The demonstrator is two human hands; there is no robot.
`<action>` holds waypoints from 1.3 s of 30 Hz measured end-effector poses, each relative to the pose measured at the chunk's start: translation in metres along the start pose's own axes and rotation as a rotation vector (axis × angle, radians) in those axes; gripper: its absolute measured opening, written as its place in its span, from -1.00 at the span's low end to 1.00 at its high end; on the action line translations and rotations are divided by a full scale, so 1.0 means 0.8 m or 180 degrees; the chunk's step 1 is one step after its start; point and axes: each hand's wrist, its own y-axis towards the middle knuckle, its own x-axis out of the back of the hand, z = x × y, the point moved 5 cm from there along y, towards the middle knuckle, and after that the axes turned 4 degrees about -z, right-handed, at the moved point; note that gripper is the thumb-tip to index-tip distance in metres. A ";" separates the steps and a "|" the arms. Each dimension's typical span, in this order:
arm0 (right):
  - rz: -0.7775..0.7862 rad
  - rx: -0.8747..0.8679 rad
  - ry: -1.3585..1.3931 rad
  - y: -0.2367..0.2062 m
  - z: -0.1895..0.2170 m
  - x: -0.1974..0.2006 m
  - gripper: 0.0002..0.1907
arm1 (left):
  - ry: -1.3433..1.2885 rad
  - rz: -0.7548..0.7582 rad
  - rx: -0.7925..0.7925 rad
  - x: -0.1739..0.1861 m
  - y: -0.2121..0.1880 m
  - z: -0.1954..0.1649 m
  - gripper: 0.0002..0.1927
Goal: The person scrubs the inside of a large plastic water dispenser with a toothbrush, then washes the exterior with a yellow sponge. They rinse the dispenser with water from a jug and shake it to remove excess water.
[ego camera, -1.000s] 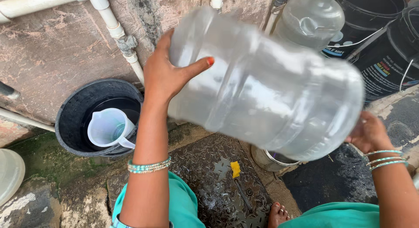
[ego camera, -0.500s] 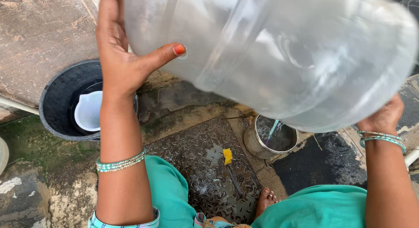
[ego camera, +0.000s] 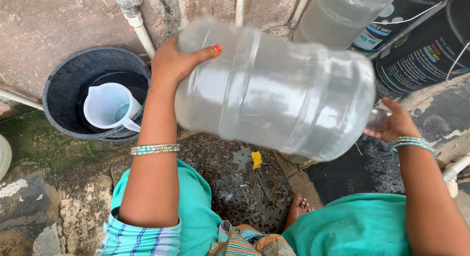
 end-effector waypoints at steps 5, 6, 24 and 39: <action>0.0003 -0.0249 -0.0501 0.020 -0.014 -0.007 -0.34 | 0.0639 0.0323 0.0531 -0.010 0.008 0.031 0.11; 0.0016 -0.0046 -0.0363 0.019 -0.007 -0.007 -0.37 | 0.0597 0.0251 0.0456 -0.007 0.008 0.029 0.09; 0.0172 0.0574 -0.0068 0.008 0.015 -0.004 -0.38 | -0.0108 -0.0068 0.0114 0.004 0.002 0.019 -0.07; -0.0029 0.0632 0.0158 0.012 0.018 -0.006 -0.41 | -0.0811 0.0125 0.0434 0.004 -0.007 0.007 -0.09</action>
